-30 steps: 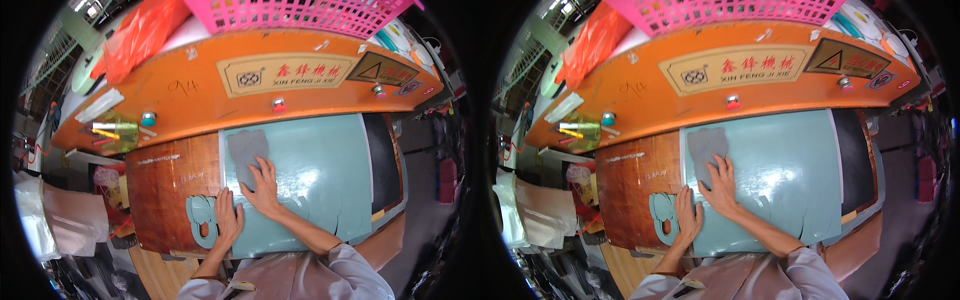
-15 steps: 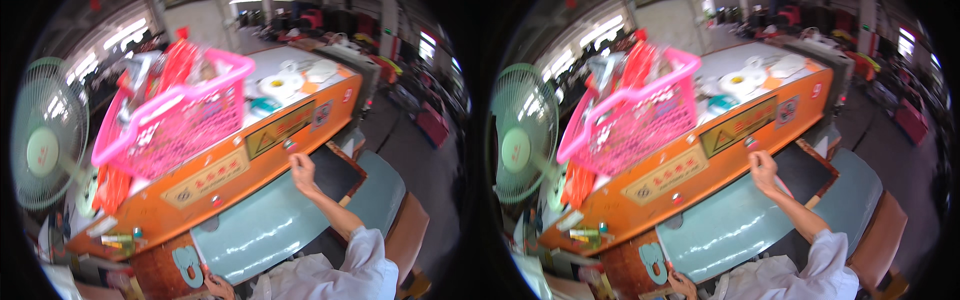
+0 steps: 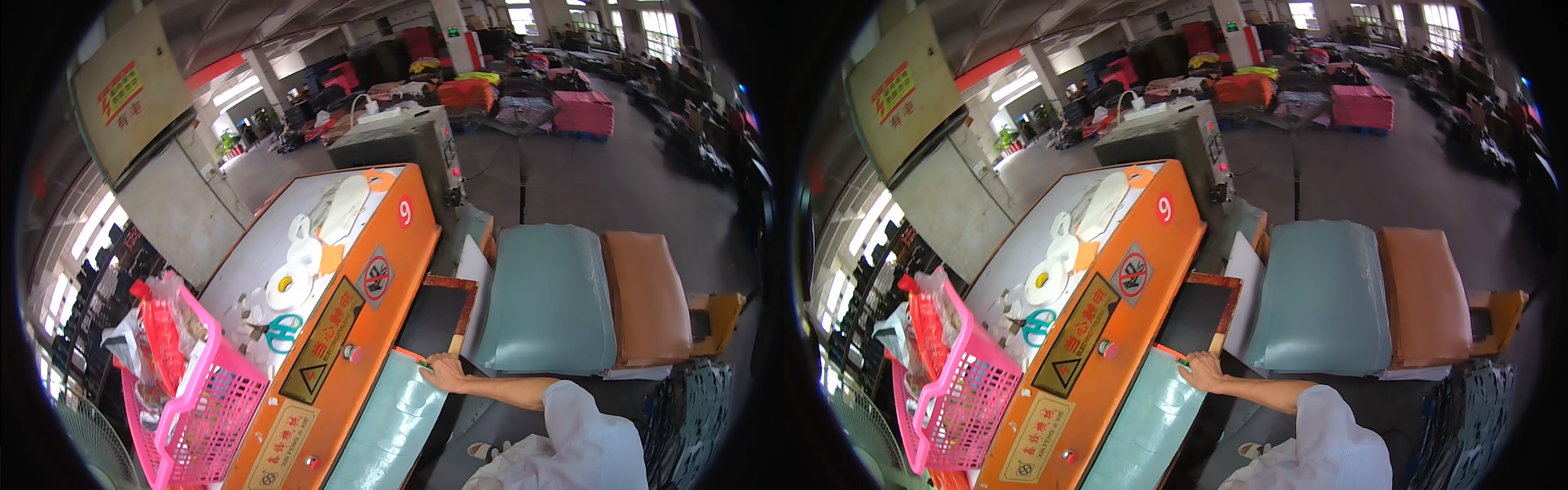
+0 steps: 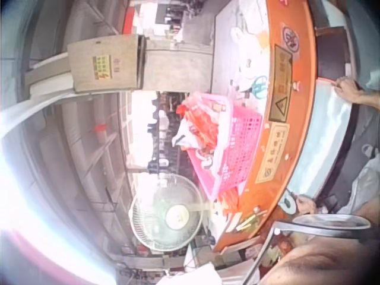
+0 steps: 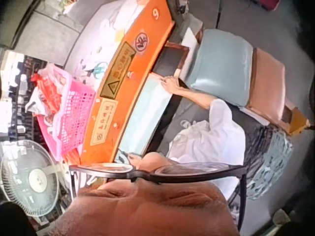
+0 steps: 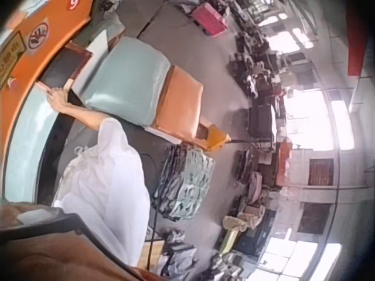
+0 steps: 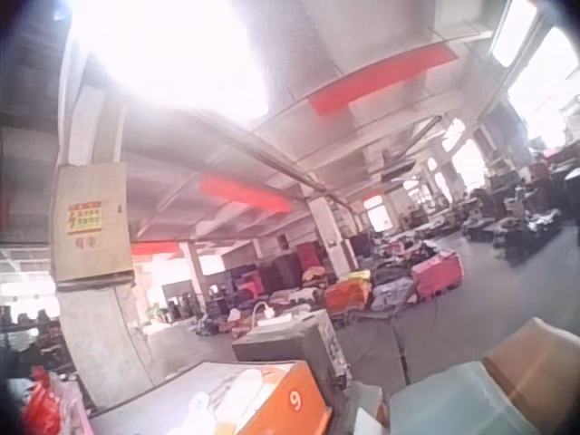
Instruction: The person places light-blue plastic sheets into an orange industrial machine, runs them through rollers, and then removes the processed material. They peel away excess plastic from the cut shapes and stack the finished pieces on the machine's side table.
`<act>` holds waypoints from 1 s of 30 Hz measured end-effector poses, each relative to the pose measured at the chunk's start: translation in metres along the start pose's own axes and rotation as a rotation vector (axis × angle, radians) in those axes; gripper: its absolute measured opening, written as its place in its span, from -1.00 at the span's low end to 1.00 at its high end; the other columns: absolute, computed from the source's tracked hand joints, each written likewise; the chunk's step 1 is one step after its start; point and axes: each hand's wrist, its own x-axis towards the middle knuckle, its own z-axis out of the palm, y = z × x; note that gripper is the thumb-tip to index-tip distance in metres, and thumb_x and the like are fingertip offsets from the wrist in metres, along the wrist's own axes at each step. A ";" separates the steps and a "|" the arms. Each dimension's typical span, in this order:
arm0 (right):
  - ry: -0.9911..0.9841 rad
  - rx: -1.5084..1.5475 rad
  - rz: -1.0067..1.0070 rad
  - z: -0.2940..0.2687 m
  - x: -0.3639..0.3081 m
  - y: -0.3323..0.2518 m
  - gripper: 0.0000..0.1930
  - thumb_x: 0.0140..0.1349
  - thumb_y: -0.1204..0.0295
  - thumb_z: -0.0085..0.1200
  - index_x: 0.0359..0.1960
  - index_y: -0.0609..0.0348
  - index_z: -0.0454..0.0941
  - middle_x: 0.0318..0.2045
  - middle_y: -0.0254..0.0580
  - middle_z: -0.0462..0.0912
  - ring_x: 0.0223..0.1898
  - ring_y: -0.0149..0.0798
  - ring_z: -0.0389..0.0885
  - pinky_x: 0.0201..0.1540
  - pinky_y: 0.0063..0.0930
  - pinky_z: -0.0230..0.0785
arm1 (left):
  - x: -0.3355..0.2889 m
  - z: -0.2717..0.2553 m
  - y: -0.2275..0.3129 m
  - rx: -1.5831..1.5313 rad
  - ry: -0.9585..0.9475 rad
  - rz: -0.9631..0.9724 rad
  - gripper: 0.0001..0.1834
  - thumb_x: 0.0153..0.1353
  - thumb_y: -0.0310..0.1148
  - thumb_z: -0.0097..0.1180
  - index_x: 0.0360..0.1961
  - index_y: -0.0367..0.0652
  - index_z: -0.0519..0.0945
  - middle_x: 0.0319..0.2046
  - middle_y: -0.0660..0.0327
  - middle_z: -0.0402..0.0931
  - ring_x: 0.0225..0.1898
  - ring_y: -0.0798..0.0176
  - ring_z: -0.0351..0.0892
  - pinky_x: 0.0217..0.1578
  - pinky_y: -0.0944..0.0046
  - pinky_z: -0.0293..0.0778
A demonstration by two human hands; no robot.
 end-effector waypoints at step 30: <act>-0.494 0.326 -0.448 0.162 -0.288 -0.233 -0.08 -0.02 0.00 0.58 0.28 0.38 0.52 0.49 0.27 0.31 0.48 0.31 0.30 0.49 0.13 0.21 | -0.188 -0.132 -0.066 -0.213 -0.143 -0.341 -0.59 0.58 -0.16 0.01 -0.28 -0.29 0.65 -0.61 -0.03 0.46 -0.60 -0.03 0.41 -0.48 -0.03 0.33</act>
